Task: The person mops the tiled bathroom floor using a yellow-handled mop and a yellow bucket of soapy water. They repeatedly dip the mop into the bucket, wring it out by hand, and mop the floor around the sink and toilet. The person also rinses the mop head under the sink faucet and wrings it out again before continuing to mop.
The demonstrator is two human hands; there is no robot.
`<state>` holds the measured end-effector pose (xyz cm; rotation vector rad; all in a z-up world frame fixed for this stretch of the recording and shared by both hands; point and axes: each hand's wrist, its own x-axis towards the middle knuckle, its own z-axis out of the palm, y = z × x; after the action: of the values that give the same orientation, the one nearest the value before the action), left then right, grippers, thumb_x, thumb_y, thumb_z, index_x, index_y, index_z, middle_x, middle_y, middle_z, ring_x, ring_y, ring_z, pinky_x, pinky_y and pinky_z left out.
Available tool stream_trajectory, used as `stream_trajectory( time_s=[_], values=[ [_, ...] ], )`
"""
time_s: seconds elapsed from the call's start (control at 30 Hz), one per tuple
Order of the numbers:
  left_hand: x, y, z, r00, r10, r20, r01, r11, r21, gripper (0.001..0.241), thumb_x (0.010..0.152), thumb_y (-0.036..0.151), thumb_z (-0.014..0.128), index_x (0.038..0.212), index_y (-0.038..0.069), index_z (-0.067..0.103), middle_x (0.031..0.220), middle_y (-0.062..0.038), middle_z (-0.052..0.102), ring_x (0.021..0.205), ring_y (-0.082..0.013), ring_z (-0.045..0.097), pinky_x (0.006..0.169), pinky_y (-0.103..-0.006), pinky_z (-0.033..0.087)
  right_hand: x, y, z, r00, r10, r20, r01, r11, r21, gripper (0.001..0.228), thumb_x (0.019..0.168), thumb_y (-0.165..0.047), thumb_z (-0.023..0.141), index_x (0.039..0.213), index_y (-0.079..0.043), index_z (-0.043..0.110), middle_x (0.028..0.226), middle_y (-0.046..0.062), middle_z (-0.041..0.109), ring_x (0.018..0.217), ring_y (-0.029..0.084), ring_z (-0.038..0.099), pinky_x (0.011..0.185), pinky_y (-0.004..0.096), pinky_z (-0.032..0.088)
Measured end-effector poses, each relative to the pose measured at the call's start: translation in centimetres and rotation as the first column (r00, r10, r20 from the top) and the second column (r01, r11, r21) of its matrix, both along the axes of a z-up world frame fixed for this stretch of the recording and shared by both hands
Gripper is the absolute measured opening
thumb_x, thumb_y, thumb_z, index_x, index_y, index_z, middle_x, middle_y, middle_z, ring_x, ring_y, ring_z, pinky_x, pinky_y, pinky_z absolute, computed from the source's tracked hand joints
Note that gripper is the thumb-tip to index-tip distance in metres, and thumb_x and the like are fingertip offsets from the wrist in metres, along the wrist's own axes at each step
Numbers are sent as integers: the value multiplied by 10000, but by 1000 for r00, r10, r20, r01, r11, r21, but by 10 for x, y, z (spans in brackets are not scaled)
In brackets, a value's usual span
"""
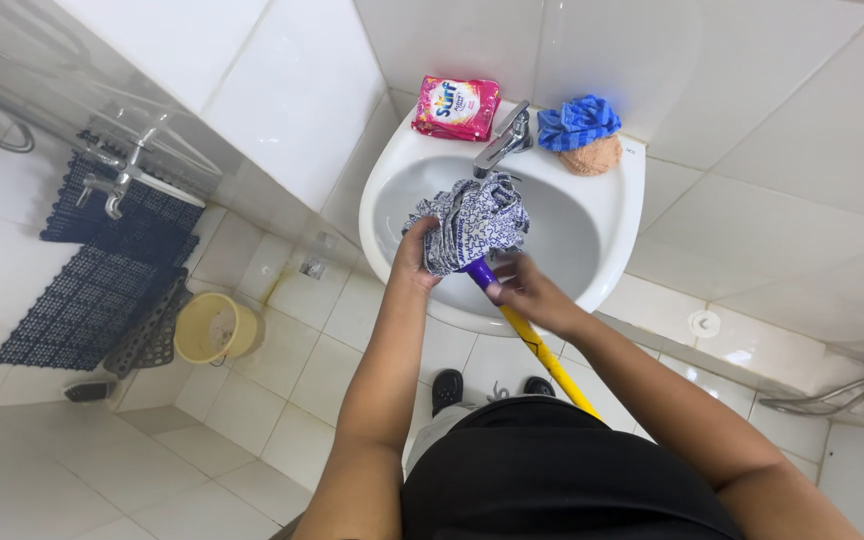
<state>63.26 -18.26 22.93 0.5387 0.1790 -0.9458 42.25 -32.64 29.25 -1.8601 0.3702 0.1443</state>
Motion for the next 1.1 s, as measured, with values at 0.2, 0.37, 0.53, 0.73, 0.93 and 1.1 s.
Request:
stream_trajectory(
  time_s=[0.2,0.37,0.53,0.73,0.93,1.1],
  values=[
    [14,3,-6,980,-196,21,189,965,184,397,899,161,724,1229,-34,618,1145,-179,713,1012,-300,725,901,-454,617,55,-12,15,891,-402,-212,449,707,547,829,913,-547,634,1460,-14,311,1235,165,642,1052,252,704,902,426,596],
    [31,-7,4,938,-345,39,315,892,324,521,785,334,825,1200,71,652,1152,-116,714,1069,-282,691,915,-506,579,88,-25,12,862,-452,-229,506,739,445,663,920,-368,681,1411,-21,402,1093,124,697,880,203,719,723,334,603],
    [25,-20,2,930,-335,151,304,933,195,512,821,189,841,1259,43,620,1187,-128,709,1092,-272,697,947,-456,592,110,-57,-16,906,-317,-279,397,867,302,396,940,-274,618,1284,-78,625,977,27,733,792,124,702,662,293,592],
    [20,-41,-34,970,-145,197,119,983,138,491,812,5,822,1258,-22,618,1181,-151,703,1045,-266,708,930,-405,601,135,-79,-48,893,-267,-361,359,907,218,440,944,-283,599,1380,-228,621,982,-35,718,785,86,656,632,306,551],
    [37,-49,-38,942,-71,327,3,979,204,395,825,-30,773,1195,-36,634,1113,-152,716,973,-263,722,868,-387,612,162,-90,-85,889,-364,-279,380,925,6,457,938,-318,668,1345,-111,688,989,55,722,806,175,670,665,360,563],
    [34,-62,-46,905,-3,425,-116,960,255,349,834,-36,761,1165,-39,652,1094,-146,718,943,-247,721,824,-354,612,169,-98,-84,869,-431,242,484,643,-593,526,919,-345,832,1187,52,617,1116,237,651,991,363,653,876,434,543]
  ],
)
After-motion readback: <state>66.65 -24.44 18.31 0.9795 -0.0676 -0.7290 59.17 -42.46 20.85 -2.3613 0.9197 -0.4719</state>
